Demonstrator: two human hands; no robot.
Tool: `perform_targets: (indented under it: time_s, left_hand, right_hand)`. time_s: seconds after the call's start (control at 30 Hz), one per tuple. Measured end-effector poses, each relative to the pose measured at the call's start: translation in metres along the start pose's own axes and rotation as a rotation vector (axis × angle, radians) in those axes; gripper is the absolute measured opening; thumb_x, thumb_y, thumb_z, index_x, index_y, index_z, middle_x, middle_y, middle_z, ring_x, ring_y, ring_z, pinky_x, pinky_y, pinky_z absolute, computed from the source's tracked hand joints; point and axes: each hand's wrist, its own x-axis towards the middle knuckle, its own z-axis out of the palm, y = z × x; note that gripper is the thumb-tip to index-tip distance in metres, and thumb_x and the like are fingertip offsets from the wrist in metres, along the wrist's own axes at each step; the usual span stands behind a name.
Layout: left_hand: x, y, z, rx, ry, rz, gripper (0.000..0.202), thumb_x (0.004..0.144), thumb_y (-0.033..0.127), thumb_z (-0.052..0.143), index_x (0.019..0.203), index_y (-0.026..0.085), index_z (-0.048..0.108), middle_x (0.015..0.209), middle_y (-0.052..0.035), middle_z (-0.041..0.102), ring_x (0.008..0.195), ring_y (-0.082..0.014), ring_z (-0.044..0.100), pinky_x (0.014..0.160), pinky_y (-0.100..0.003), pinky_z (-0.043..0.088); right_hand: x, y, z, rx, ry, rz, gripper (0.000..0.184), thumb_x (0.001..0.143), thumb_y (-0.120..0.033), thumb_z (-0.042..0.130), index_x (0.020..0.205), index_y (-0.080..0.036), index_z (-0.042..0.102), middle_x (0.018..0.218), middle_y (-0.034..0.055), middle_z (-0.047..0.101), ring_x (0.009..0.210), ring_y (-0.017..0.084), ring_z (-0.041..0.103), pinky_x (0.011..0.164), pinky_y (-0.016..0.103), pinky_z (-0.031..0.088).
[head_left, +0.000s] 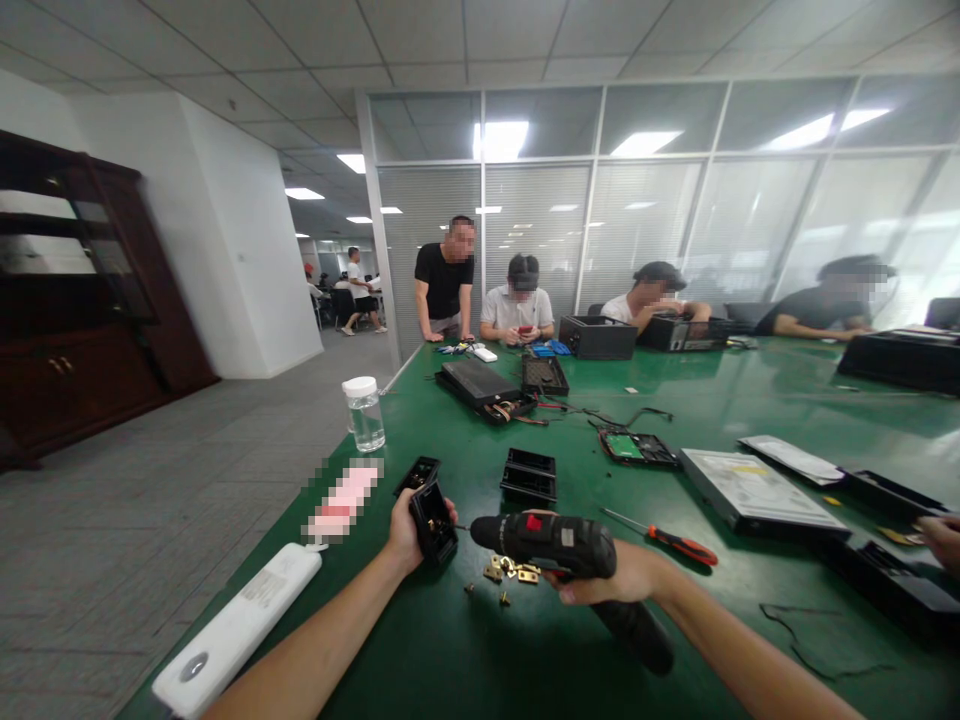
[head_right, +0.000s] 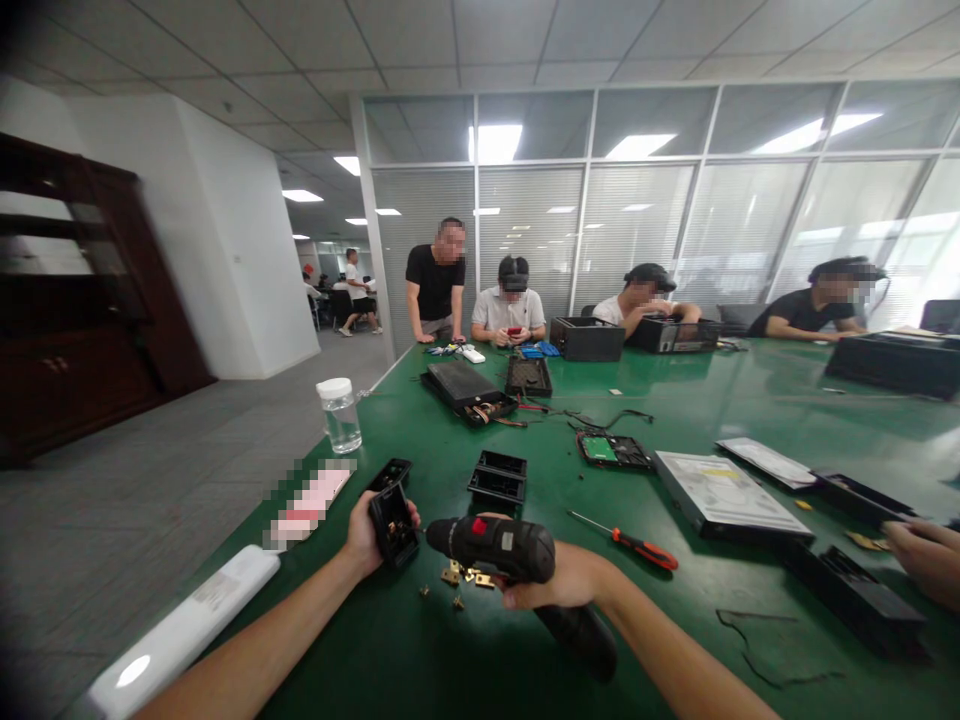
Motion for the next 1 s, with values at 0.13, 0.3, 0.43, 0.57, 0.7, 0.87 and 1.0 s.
perform_targets:
  time_s: [0.13, 0.3, 0.43, 0.57, 0.7, 0.87, 1.0]
  left_hand:
    - [-0.001, 0.0, 0.001, -0.008, 0.001, -0.013, 0.04, 0.065, 0.039, 0.037, 0.067, 0.005, 0.058, 0.064, -0.013, 0.058, 0.06, -0.0225, 0.055, 0.059, -0.035, 0.04]
    - [-0.003, 0.001, 0.003, -0.032, 0.021, -0.018, 0.039, 0.065, 0.038, 0.037, 0.066, 0.005, 0.058, 0.064, -0.0124, 0.058, 0.06, -0.0225, 0.055, 0.059, -0.035, 0.04]
    - [-0.003, 0.001, 0.004, -0.034, 0.029, -0.024, 0.039, 0.065, 0.038, 0.037, 0.066, 0.005, 0.058, 0.064, -0.0125, 0.058, 0.06, -0.0224, 0.055, 0.06, -0.036, 0.04]
    - [-0.003, 0.001, 0.003, -0.027, 0.026, -0.019, 0.038, 0.065, 0.037, 0.037, 0.067, 0.005, 0.058, 0.065, -0.013, 0.058, 0.06, -0.0223, 0.055, 0.061, -0.036, 0.04]
    - [-0.004, 0.001, 0.003, -0.015, 0.024, -0.018, 0.039, 0.065, 0.038, 0.037, 0.067, 0.005, 0.058, 0.065, -0.0131, 0.058, 0.06, -0.0224, 0.055, 0.061, -0.036, 0.04]
    - [-0.005, 0.001, 0.004, -0.002, -0.009, -0.004, 0.04, 0.065, 0.039, 0.037, 0.066, 0.005, 0.057, 0.065, -0.0128, 0.058, 0.059, -0.022, 0.055, 0.059, -0.035, 0.04]
    - [-0.005, 0.002, 0.006, -0.011, 0.009, -0.02, 0.039, 0.065, 0.038, 0.037, 0.065, 0.005, 0.057, 0.063, -0.0126, 0.058, 0.058, -0.0215, 0.054, 0.058, -0.034, 0.04]
  right_hand:
    - [0.0, 0.002, 0.0, 0.003, -0.007, -0.003, 0.028, 0.067, -0.025, 0.052, 0.091, -0.013, 0.046, 0.082, 0.0017, 0.046, 0.074, 0.01, 0.046, 0.068, 0.022, 0.04]
    - [0.001, 0.004, 0.0, -0.012, -0.008, 0.006, 0.031, 0.066, -0.026, 0.052, 0.094, -0.013, 0.046, 0.082, 0.0018, 0.046, 0.075, 0.011, 0.047, 0.068, 0.024, 0.04]
    - [0.001, 0.003, 0.003, 0.034, 0.014, -0.025, 0.06, 0.064, -0.022, 0.054, 0.116, -0.019, 0.025, 0.083, 0.0024, 0.048, 0.075, 0.013, 0.048, 0.066, 0.025, 0.041]
    - [-0.003, -0.008, 0.009, 0.087, 0.101, -0.049, 0.071, 0.067, -0.02, 0.051, 0.123, -0.023, 0.007, 0.086, 0.0065, 0.05, 0.078, 0.014, 0.049, 0.065, 0.023, 0.041]
    - [-0.005, -0.021, 0.013, 0.069, 0.121, -0.002, 0.072, 0.066, -0.024, 0.052, 0.124, -0.024, 0.009, 0.086, 0.0076, 0.051, 0.077, 0.016, 0.05, 0.063, 0.024, 0.042]
    - [-0.007, -0.026, 0.011, 0.065, 0.11, 0.015, 0.071, 0.066, -0.024, 0.051, 0.123, -0.024, 0.009, 0.088, 0.0084, 0.051, 0.08, 0.016, 0.05, 0.065, 0.025, 0.042]
    - [-0.008, -0.026, 0.008, 0.082, 0.092, -0.045, 0.067, 0.067, -0.021, 0.05, 0.122, -0.024, 0.013, 0.09, 0.0081, 0.051, 0.081, 0.016, 0.05, 0.066, 0.025, 0.042]
